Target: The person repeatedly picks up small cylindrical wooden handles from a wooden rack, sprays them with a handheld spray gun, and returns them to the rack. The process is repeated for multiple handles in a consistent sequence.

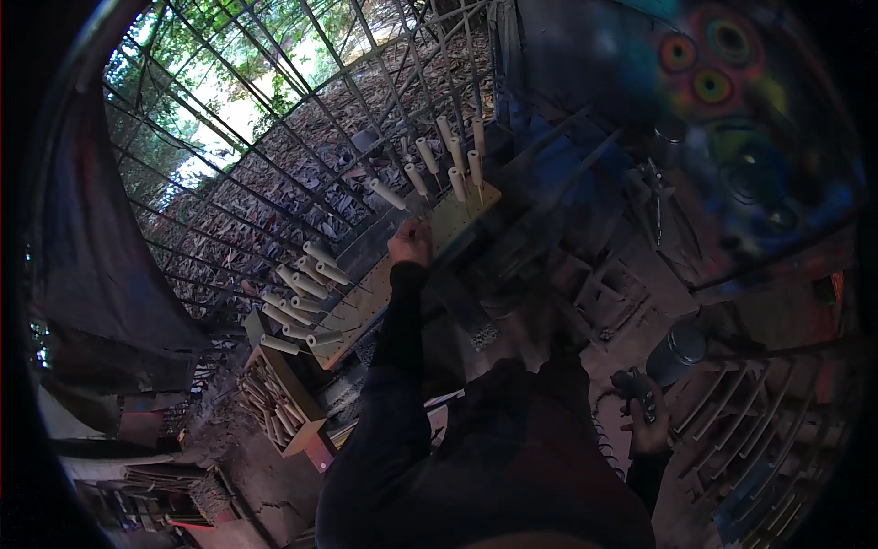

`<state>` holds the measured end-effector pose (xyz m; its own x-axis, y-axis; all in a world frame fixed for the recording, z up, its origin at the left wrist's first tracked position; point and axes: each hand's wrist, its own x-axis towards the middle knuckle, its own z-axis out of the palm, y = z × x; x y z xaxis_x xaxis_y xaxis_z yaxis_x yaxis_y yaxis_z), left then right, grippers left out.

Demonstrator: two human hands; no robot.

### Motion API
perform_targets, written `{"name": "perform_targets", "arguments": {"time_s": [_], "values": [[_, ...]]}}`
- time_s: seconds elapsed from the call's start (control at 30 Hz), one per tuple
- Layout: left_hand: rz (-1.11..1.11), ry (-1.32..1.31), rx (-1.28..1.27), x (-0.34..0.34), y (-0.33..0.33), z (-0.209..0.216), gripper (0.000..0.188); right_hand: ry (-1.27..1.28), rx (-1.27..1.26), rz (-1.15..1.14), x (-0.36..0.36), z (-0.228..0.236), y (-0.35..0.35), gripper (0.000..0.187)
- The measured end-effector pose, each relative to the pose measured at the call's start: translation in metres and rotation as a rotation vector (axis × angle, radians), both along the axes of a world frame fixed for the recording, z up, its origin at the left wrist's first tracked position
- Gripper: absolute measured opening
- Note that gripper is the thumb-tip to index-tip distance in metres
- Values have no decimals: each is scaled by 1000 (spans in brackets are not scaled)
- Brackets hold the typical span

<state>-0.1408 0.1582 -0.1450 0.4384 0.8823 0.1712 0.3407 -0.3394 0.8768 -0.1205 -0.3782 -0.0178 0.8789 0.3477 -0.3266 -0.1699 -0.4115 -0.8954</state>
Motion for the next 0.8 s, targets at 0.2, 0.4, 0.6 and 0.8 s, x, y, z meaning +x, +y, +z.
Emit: {"name": "perform_targets", "arguments": {"time_s": [0.2, 0.4, 0.6, 0.8], "values": [[-34, 123, 50, -6, -1, 22, 14, 13, -21, -26, -19, -6, -1, 46], [-100, 119, 117, 3, -3, 21, 20, -17, -36, 18, -29, -8, -1, 47], [-137, 195, 205, 31, 5, 6, 14, -4, -22, -30, -33, -7, -3, 46], [-103, 195, 204, 36, 3, 3, 16, -23, -18, -24, -28, -4, -6, 48]]}}
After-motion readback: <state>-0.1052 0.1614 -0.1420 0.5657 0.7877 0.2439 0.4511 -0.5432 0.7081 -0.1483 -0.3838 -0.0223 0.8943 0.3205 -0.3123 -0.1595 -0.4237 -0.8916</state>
